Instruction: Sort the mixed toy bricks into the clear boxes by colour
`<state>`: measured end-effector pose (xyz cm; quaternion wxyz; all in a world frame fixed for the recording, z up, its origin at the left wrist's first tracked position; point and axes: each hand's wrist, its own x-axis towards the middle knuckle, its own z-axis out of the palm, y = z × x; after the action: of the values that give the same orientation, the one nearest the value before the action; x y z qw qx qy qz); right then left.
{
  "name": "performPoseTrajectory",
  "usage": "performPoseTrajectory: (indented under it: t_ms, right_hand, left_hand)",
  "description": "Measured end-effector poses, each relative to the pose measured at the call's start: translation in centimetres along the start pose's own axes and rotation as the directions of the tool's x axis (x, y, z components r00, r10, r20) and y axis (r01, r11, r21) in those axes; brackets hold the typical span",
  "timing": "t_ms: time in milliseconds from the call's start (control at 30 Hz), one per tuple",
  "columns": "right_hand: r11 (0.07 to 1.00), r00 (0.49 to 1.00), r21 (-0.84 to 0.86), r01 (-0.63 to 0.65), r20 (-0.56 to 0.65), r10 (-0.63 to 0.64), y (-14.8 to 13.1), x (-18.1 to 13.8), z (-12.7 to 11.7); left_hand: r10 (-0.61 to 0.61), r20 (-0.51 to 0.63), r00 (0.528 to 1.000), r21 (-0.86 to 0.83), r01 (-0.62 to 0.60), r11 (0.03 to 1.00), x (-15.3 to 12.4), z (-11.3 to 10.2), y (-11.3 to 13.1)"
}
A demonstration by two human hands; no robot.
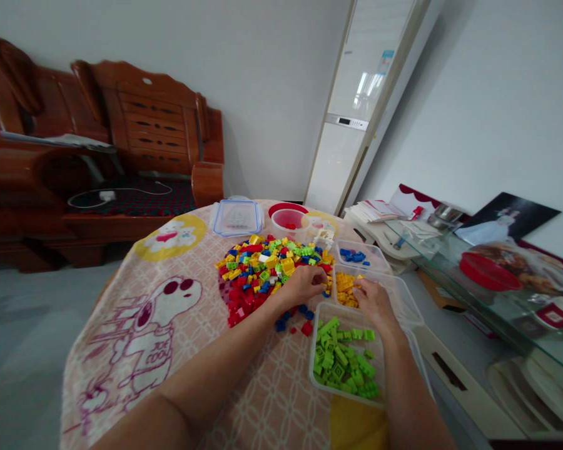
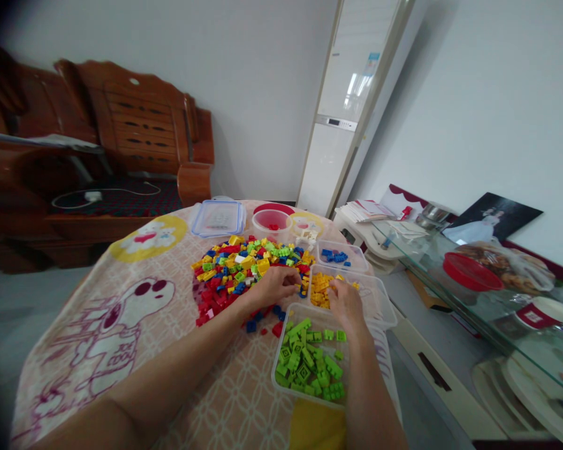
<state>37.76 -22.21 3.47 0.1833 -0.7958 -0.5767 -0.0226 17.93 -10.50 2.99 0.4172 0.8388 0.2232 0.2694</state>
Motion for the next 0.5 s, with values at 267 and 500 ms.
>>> performPoseTrajectory:
  t_ms: [267,500]
  right_hand:
    - [1.000,1.000,-0.001,0.010,0.008,-0.010,-0.3,-0.1,-0.4]
    - [1.000,1.000,-0.010,-0.022,0.021,0.023,-0.5,-0.1,-0.5]
  left_hand:
    - [0.110,0.052,0.993,-0.215,-0.096,0.972,-0.4,1.8,1.2]
    - [0.137,0.047,0.989,0.001,-0.137,0.991,-0.2,0.3,1.4]
